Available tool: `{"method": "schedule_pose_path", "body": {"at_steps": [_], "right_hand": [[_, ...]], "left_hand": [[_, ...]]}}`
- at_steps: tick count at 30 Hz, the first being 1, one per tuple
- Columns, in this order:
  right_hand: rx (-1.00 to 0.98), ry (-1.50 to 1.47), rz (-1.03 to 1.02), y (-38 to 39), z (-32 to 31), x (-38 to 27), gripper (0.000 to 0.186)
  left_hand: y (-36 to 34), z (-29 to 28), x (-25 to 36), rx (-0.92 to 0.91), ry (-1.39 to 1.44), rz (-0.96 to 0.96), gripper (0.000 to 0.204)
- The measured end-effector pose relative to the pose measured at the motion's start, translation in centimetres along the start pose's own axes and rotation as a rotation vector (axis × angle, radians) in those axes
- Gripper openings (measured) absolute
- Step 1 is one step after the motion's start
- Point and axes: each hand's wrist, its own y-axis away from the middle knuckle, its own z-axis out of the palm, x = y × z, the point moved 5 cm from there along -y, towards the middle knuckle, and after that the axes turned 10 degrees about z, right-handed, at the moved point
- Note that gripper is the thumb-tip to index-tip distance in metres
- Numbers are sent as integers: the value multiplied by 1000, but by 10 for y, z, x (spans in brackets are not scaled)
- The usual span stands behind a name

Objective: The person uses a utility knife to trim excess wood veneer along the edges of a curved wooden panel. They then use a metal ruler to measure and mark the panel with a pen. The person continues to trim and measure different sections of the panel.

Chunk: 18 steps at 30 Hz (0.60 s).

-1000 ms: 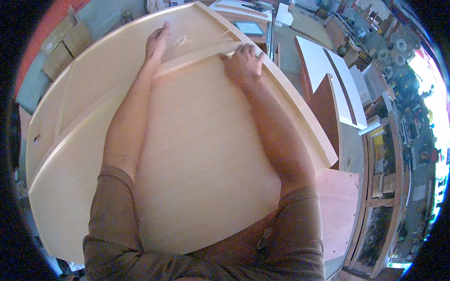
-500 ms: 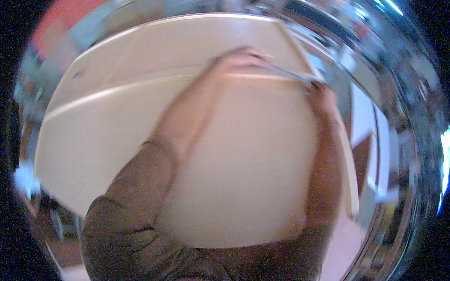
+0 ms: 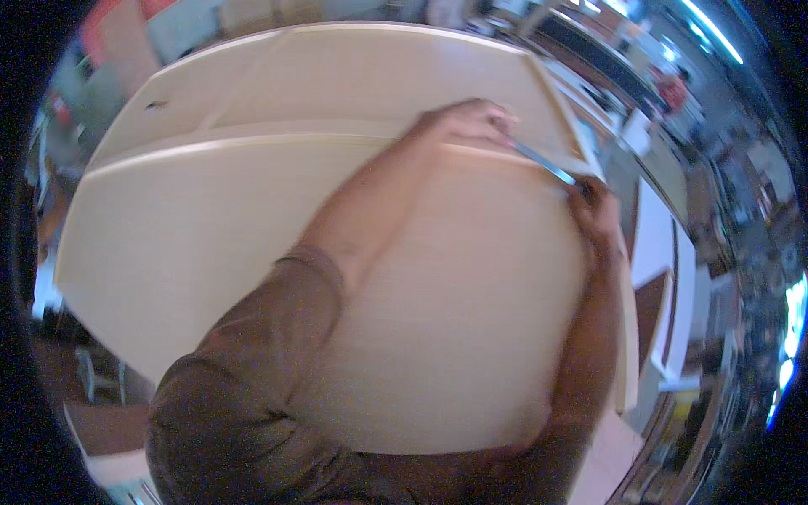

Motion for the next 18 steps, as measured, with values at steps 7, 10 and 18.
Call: {"method": "schedule_pose_path", "body": {"at_steps": [7, 10, 18], "right_hand": [[2, 24, 53, 8, -10, -19, 31], [-84, -67, 71, 6, -9, -24, 29], [-110, -83, 112, 3, -3, -25, 26]], "left_hand": [[5, -4, 3, 30, 0, -46, 46], [5, -7, 0, 31, -10, -139, 47], [3, -7, -6, -45, 37, -210, 45]]}}
